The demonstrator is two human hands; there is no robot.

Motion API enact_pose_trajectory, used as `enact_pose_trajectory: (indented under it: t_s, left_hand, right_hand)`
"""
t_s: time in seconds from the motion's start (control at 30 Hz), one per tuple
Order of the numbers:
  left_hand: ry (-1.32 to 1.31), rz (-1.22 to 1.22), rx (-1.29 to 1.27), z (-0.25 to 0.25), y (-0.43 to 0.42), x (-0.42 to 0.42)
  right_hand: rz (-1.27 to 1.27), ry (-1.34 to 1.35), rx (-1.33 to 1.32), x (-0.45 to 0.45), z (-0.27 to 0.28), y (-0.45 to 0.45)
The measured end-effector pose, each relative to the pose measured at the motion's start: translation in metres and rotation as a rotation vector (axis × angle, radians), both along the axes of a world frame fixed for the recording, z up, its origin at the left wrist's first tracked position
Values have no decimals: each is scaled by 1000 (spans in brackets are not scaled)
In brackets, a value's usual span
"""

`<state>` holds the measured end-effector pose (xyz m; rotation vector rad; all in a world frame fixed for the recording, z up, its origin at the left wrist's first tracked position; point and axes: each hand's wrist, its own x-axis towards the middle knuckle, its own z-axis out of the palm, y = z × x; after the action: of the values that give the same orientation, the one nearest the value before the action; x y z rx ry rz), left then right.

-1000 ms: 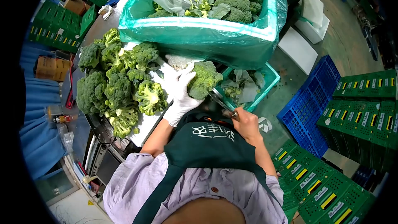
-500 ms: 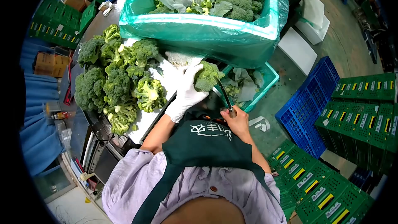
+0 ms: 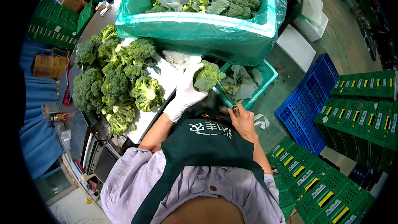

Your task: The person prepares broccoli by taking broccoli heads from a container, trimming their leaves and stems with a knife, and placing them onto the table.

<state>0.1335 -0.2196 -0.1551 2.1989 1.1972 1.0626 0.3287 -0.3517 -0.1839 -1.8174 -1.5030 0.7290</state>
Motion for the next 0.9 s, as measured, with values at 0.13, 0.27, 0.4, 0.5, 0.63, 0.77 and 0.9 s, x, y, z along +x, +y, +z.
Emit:
enact_pose_trajectory:
  t_s: [0.13,0.27,0.4,0.5,0.63,0.77,0.9]
  left_hand:
    - [-10,-19,-6,-5,0,0]
    - [-8,-19,-11,-7,-1,-2]
    - [-9,-12,10,-10,-1,-4]
    - [-10,-18,-5,-9,-1,-4]
    - [-7,-18,11,-7,-2,-3]
    - [26,-12,13,-6,-4,0]
    - [26,13,65,-8,-5,-1]
  right_hand:
    - [-251,38,-3,-3,-20,2]
    - [-342,-135,-22,15,-32,3]
    - [-227,-47,-94,11,-6,0]
    - [-82,-4,-56,3,0,-4]
    - [-5,2,-46,-1,1,-3]
    - [-58,-54,-8,2,-20,-3]
    - [-537,317,-407,26,-57,-2]
